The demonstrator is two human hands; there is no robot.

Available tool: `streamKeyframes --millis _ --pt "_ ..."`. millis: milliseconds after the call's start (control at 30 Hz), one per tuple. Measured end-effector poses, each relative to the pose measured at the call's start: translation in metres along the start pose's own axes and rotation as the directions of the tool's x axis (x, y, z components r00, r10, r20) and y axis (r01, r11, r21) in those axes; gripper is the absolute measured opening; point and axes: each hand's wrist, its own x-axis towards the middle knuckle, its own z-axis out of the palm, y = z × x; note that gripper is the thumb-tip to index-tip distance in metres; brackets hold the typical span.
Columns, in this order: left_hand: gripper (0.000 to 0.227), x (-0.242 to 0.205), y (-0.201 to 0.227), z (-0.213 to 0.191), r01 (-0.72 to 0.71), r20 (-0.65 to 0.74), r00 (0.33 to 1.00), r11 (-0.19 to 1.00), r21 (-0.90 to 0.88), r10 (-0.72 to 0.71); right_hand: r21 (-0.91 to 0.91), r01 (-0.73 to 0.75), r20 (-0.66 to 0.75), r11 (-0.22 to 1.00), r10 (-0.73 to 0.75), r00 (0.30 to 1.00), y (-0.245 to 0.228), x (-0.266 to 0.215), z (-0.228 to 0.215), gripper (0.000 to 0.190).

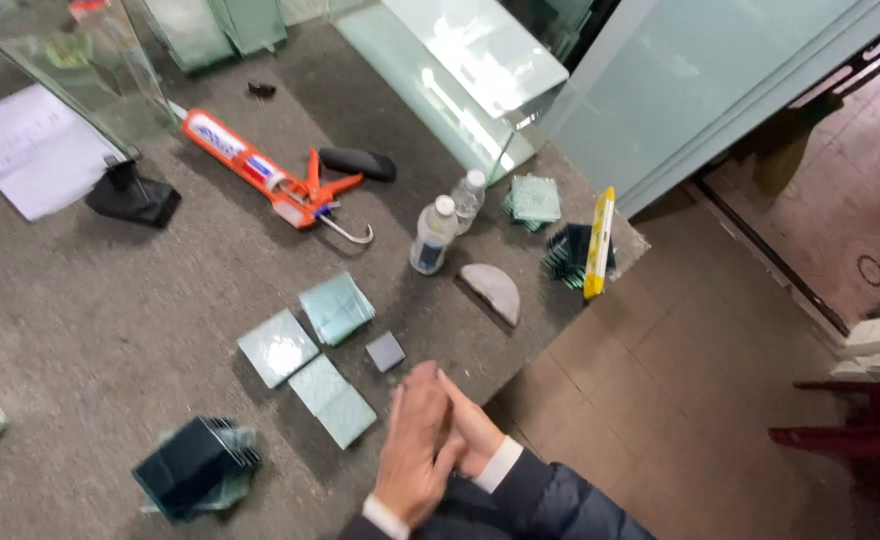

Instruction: Organizing and aligning small glass tiles on a workbench using hands and a level.

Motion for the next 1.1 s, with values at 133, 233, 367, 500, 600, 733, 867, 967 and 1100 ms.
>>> streamKeyframes --millis 133,233,367,500,600,733,867,967,1100 --pt "0.090 0.039 -0.010 0.002 0.488 0.132 0.871 0.863 -0.132 -0.473 0.096 0.533 0.475 0.841 -0.509 0.718 -0.046 -0.068 0.023 0.070" --pt "0.082 0.059 -0.003 0.022 0.700 0.359 0.459 0.082 -0.710 -0.813 -0.200 0.971 0.590 0.132 -0.775 0.227 -0.074 -0.095 0.028 0.086" --pt "0.087 0.144 0.061 0.048 0.130 0.198 0.794 -0.157 -0.979 -0.575 -0.308 0.838 0.927 -0.451 -0.340 0.158 -0.074 0.022 -0.069 0.078" --pt "0.060 0.156 0.062 0.038 0.094 0.177 0.930 -0.256 -0.962 -0.321 -0.838 0.478 0.543 -0.264 -0.492 0.680 -0.135 0.130 -0.208 0.055" --pt "0.068 0.224 0.112 0.047 0.549 0.388 0.371 -0.138 -0.824 -0.844 -0.902 0.374 0.426 -0.214 -0.567 0.705 -0.199 0.090 -0.204 0.073" --pt "0.054 0.194 0.029 0.149 0.658 0.195 0.168 -0.037 -0.752 -0.966 -0.925 0.356 0.366 -0.132 -0.560 0.743 -0.217 0.154 -0.217 0.086" --pt "0.061 0.191 0.002 0.194 0.732 0.306 0.122 -0.122 -0.670 -0.944 -0.912 0.395 0.392 -0.113 -0.528 0.753 -0.202 0.210 -0.236 0.093" --pt "0.060 0.195 -0.018 0.205 0.769 0.251 0.094 -0.090 -0.633 -0.963 -0.891 0.440 0.437 -0.113 -0.482 0.759 -0.215 0.181 -0.229 0.090" --pt "0.060 0.188 -0.025 0.211 0.831 0.173 0.187 0.062 -0.553 -0.967 -0.692 0.700 0.657 -0.173 -0.554 0.512 -0.265 0.050 -0.201 0.067"
